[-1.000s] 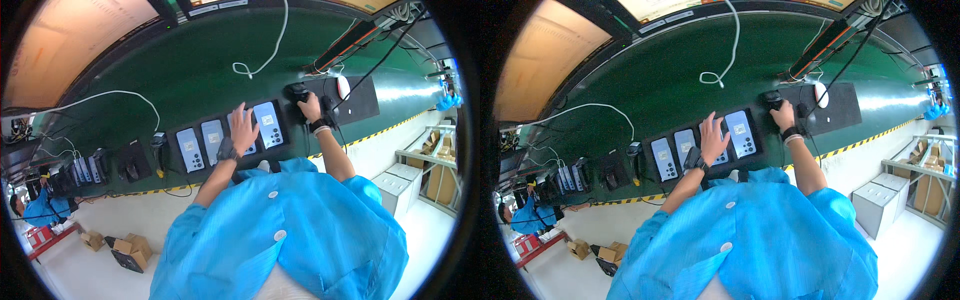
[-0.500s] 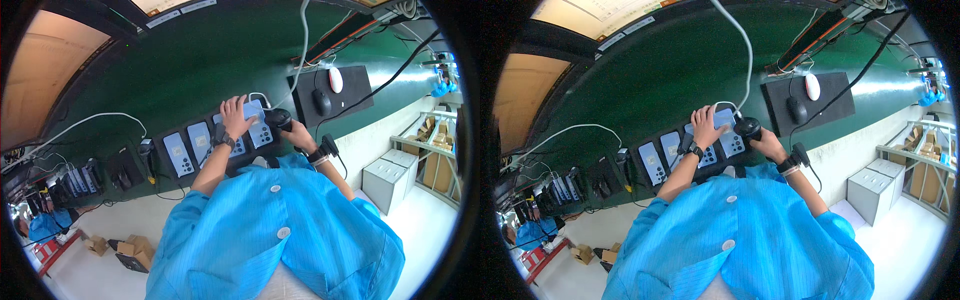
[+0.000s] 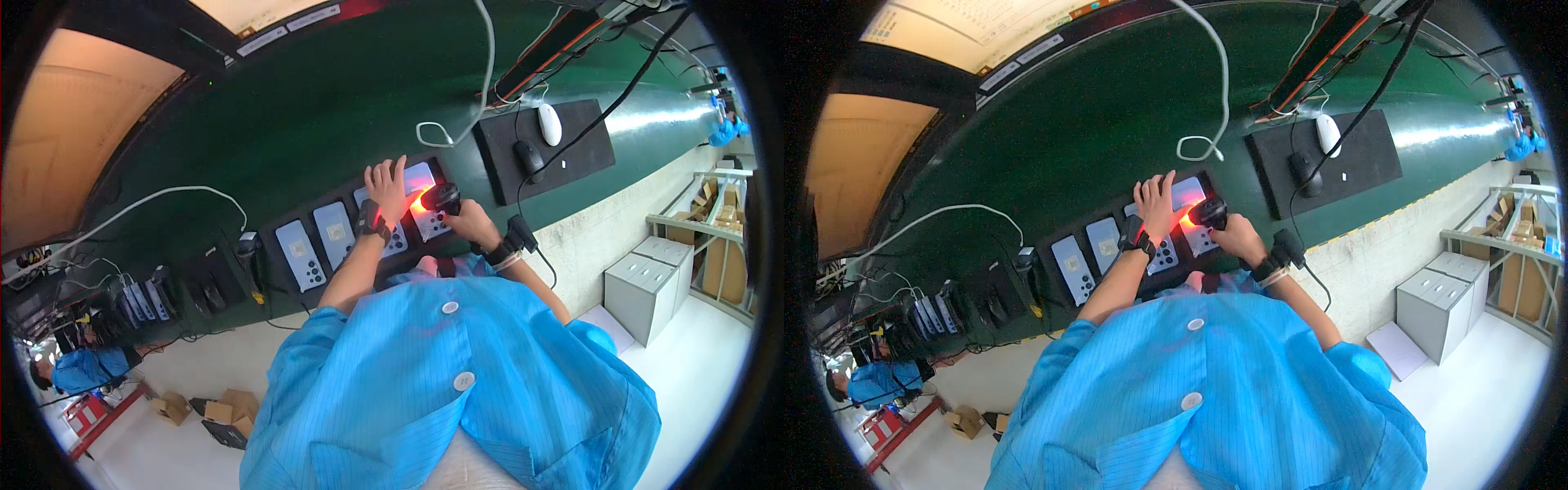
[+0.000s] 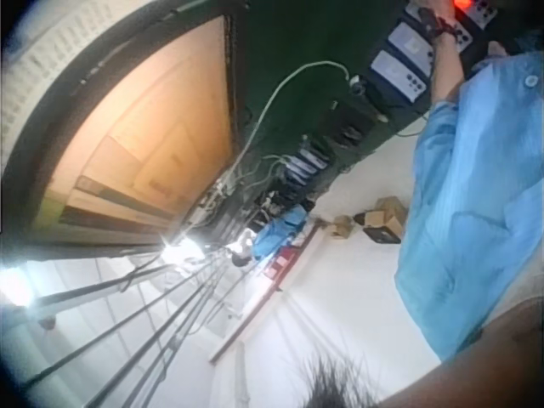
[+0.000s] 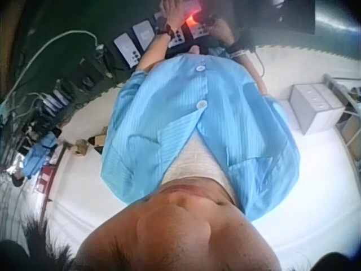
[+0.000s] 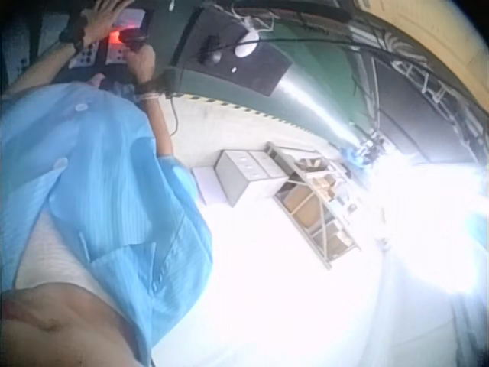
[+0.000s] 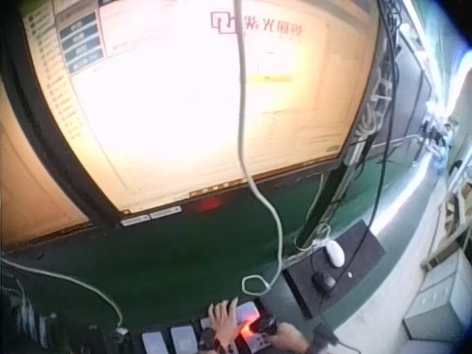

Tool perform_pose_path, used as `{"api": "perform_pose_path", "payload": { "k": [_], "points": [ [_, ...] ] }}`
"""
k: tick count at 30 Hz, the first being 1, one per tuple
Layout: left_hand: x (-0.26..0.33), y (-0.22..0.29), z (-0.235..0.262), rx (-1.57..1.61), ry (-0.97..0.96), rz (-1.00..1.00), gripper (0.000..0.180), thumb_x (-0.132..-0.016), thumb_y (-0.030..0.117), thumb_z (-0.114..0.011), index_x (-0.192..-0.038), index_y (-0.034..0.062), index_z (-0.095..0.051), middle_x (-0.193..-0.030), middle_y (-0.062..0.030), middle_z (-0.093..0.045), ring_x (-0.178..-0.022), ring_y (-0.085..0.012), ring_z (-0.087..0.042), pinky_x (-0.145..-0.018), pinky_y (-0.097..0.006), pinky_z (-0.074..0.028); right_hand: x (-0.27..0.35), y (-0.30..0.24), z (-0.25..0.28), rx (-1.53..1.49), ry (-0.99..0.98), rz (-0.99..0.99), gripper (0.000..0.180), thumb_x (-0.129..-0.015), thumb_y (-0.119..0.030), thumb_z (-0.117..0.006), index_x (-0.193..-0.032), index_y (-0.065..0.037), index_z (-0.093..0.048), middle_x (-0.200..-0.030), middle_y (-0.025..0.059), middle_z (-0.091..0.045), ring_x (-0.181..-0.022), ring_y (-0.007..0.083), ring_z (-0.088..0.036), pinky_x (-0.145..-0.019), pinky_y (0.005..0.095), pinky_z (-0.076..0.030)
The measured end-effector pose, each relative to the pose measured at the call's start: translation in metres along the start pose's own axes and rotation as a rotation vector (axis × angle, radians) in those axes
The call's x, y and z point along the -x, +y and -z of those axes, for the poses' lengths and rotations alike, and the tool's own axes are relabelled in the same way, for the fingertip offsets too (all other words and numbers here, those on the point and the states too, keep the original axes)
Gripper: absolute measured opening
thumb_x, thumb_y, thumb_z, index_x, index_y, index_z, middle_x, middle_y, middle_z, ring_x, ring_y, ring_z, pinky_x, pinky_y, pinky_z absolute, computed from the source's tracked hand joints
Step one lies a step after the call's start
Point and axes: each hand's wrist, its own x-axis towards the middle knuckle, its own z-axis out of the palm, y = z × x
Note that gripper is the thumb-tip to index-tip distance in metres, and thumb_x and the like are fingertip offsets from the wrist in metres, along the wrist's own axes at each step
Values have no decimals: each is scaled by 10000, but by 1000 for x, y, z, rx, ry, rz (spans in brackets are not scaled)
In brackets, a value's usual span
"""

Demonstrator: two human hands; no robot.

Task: Scanning smartphone barcodes and connecting them to charging cables on a production line.

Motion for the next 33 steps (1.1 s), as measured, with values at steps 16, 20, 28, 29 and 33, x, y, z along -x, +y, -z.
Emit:
{"api": "perform_pose_path", "payload": {
  "k": [16, 20, 28, 29, 33],
  "points": [
    [34, 22, 18, 201, 28, 39, 736, -778, 373, -763, -1331, 12, -438, -1293, -224, -444, -1245, -406, -420, -1107, -524, -315, -62, 34, 12, -49, 468, 6, 508, -761, -271, -704, -1119, 58, -555, -985, 324, -660, -953, 474, -638, -831, 502, -529],
    [66, 33, 18, 511, 13, 146, 492, -829, 113, -668, -1241, -20, -435, -1258, -254, -437, -1221, -442, -433, -1048, -482, -385, -86, 35, 18, -63, 533, 160, 468, -803, -260, -700, -1133, 38, -553, -1002, 311, -663, -971, 468, -636, -843, 513, -527],
    [62, 38, 1, 733, -228, 555, 396, -872, 103, -650, -1185, -91, -505, -1054, -208, -632, -976, -274, -645, -833, -381, -524, -64, -6, 4, 198, 475, 682, 752, -722, -8, -584, -1432, 63, -347, -1396, 331, -388, -1292, 481, -393, -1117, 493, -320],
    [63, 41, 1, 822, -189, 537, 369, -858, 109, -656, -1136, -105, -540, -982, -189, -659, -922, -271, -657, -824, -370, -523, -67, -12, -1, 187, 374, 631, 753, -731, -25, -601, -1439, 45, -353, -1385, 321, -410, -1269, 478, -418, -1096, 490, -348],
    [51, 52, -7, 953, -206, 825, 431, -847, 148, -675, -1201, -71, -560, -1033, -158, -635, -972, -251, -620, -862, -353, -490, -91, -27, -11, 297, 233, 524, 418, -813, -98, -610, -1226, -40, -581, -1167, 236, -611, -1030, 419, -593, -925, 458, -494]
  ]
}}
